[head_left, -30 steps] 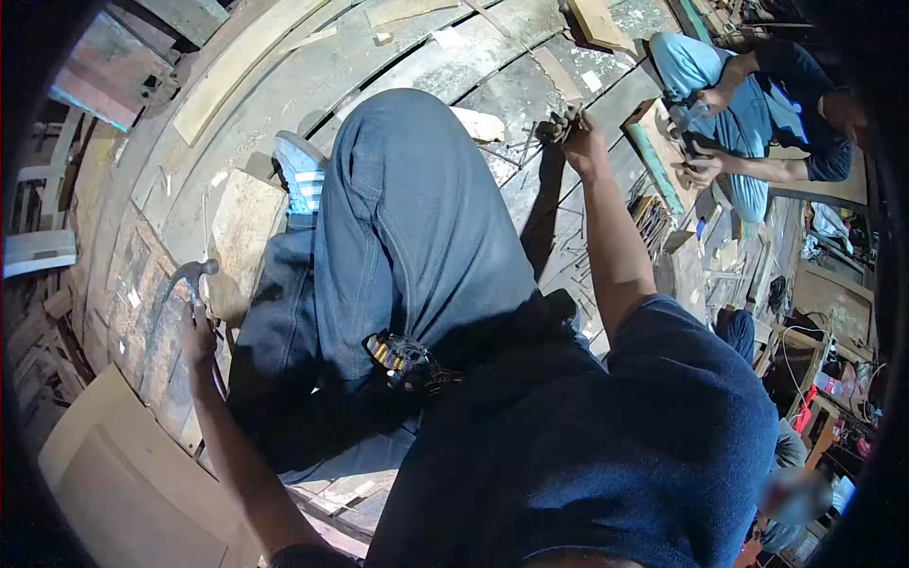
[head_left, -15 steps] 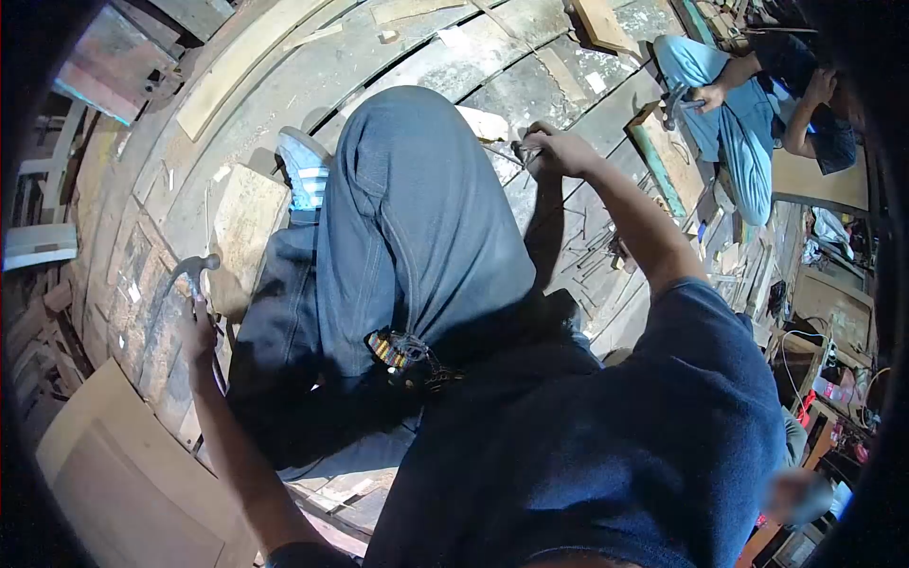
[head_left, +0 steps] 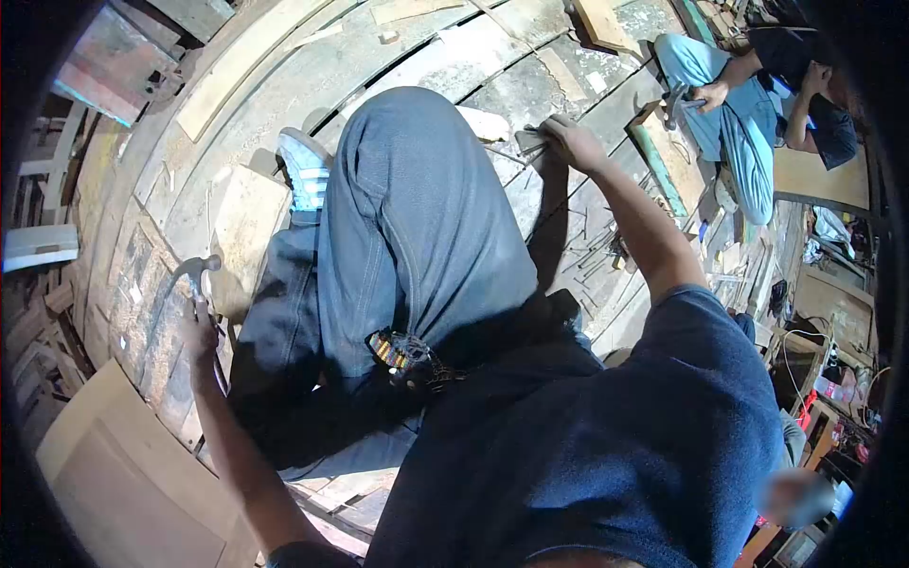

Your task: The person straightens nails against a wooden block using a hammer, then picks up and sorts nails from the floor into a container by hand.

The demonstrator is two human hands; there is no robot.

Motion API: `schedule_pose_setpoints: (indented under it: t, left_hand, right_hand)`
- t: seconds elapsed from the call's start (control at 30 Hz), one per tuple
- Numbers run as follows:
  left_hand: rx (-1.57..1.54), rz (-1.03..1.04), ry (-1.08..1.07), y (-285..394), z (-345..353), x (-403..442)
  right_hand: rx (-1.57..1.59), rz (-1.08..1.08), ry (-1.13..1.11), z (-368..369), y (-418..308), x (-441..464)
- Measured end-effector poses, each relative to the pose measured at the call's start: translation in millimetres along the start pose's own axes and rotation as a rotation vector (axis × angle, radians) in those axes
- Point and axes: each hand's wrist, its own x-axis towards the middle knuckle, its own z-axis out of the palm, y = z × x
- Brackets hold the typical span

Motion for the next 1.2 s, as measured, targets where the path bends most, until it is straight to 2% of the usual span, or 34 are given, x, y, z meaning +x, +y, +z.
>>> schedule_pose_setpoints:
  t: [0.07, 0.13, 0.23, 0.3, 0.43, 0.5, 0.53, 0.57, 0.63, 0.7, 0.73, 0.77, 0.87, 0.97, 1.03, 1.1, 1.13, 1.2]
  left_hand:
    - [-0.050, 0.012, -0.003, -3, 2, 3]
    - [-0.047, 0.115, -0.004, -8, 2, 5]
    - [-0.040, 0.084, -0.013, 7, 0, -6]
    - [-0.105, 0.091, 0.014, -9, 5, 3]
    - [0.008, 0.058, -0.021, -14, -2, 8]
    - [0.019, 0.087, -0.003, -13, -1, 7]
    - [-0.131, 0.086, 0.029, -14, 4, 6]
    - [-0.133, 0.088, 0.030, -10, 3, 4]
    - [-0.044, 0.080, -0.015, -2, -1, 1]
    - [-0.026, 0.091, -0.002, 0, 0, 1]
    - [-0.008, 0.101, 0.009, 1, 1, 0]
    - [-0.007, 0.102, 0.010, 2, 1, -1]
    - [-0.064, 0.049, -0.005, 2, 2, 0]
    - [-0.125, 0.107, 0.002, -4, 3, 2]
    - [-0.021, 0.126, 0.032, -4, 3, 1]
    - [-0.055, 0.088, -0.002, 3, 2, -3]
    - [-0.087, 0.054, -0.037, 7, 1, -5]
    - [-0.041, 0.103, -0.049, 3, -1, -2]
  right_hand:
    - [-0.005, 0.024, -0.010, -2, -2, 2]
    - [0.003, 0.012, 0.020, 2, -3, 0]
    - [-0.009, -0.003, 0.015, 10, 4, 3]
    - [0.013, 0.047, -0.049, 8, 1, 3]
    - [-0.088, 0.020, -0.119, 5, -4, 6]
    - [-0.146, -0.002, -0.176, 7, -1, 6]
    - [-0.156, -0.085, -0.122, 15, 6, 5]
    - [-0.166, -0.168, -0.068, 14, 4, 5]
    - [-0.236, -0.126, -0.146, 11, 1, 2]
    - [-0.364, -0.235, -0.146, 18, 8, 3]
    - [-0.262, -0.122, -0.186, 34, 25, 9]
    - [-0.262, -0.122, -0.185, 32, 25, 11]
    - [-0.325, -0.284, -0.142, 29, 23, 16]
    - [-0.279, -0.170, -0.266, 18, 15, 23]
    - [-0.254, -0.118, -0.333, 12, 11, 27]
    - [-0.108, -0.043, -0.182, 0, 1, 29]
    - [-0.031, -0.016, -0.029, -5, -4, 24]
    - [0.185, 0.099, 0.166, -9, -11, 18]
